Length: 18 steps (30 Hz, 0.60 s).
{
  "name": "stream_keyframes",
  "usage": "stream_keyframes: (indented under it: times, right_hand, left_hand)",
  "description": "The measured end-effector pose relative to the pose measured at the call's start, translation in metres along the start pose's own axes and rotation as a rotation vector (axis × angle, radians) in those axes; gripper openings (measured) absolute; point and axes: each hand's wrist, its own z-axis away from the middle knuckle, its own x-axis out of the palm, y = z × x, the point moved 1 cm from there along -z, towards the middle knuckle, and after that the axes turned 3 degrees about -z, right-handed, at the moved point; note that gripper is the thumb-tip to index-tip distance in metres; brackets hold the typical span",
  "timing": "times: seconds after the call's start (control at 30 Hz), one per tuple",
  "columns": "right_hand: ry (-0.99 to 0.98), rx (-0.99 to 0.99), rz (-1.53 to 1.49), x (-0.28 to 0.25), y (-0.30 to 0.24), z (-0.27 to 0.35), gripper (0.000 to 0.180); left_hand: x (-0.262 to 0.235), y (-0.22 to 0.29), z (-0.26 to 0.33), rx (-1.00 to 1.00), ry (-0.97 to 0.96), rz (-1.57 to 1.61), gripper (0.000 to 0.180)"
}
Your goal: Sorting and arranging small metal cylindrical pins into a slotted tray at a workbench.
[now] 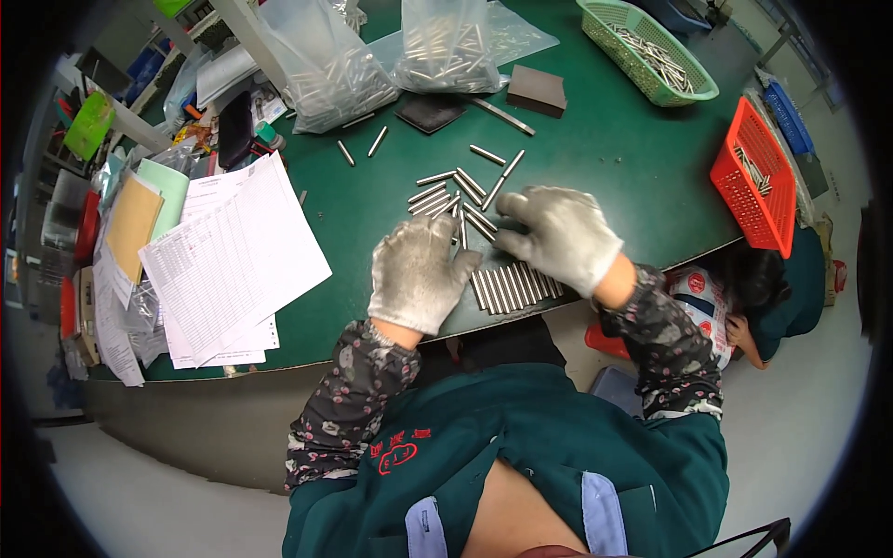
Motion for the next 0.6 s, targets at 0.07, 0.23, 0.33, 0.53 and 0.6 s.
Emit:
stream_keyframes:
  times: [0.07, 0.23, 0.33, 0.53, 0.6]
  right_hand:
    - [-0.057, 0.056, 0.009, 0.015, -0.002, -0.017, 0.030]
    - [-0.146, 0.158, 0.133, 0.020, 0.000, -0.029, 0.016]
    - [-0.117, 0.164, 0.134, 0.013, 0.014, -0.022, 0.018]
    - [0.003, 0.089, 0.268, -0.010, 0.054, 0.022, 0.021]
    - [-0.031, -0.002, 0.234, -0.013, 0.057, 0.037, 0.022]
  left_hand:
    - [0.001, 0.006, -0.009, -0.077, 0.033, -0.051, 0.037]
    - [0.007, 0.003, -0.016, -0.106, -0.007, -0.087, 0.035]
    - [0.011, -0.002, -0.017, -0.084, 0.055, -0.104, 0.031]
    - [0.006, 0.007, -0.023, -0.040, 0.008, -0.240, 0.023]
    - [0.008, 0.006, -0.023, -0.033, 0.040, -0.226, 0.024]
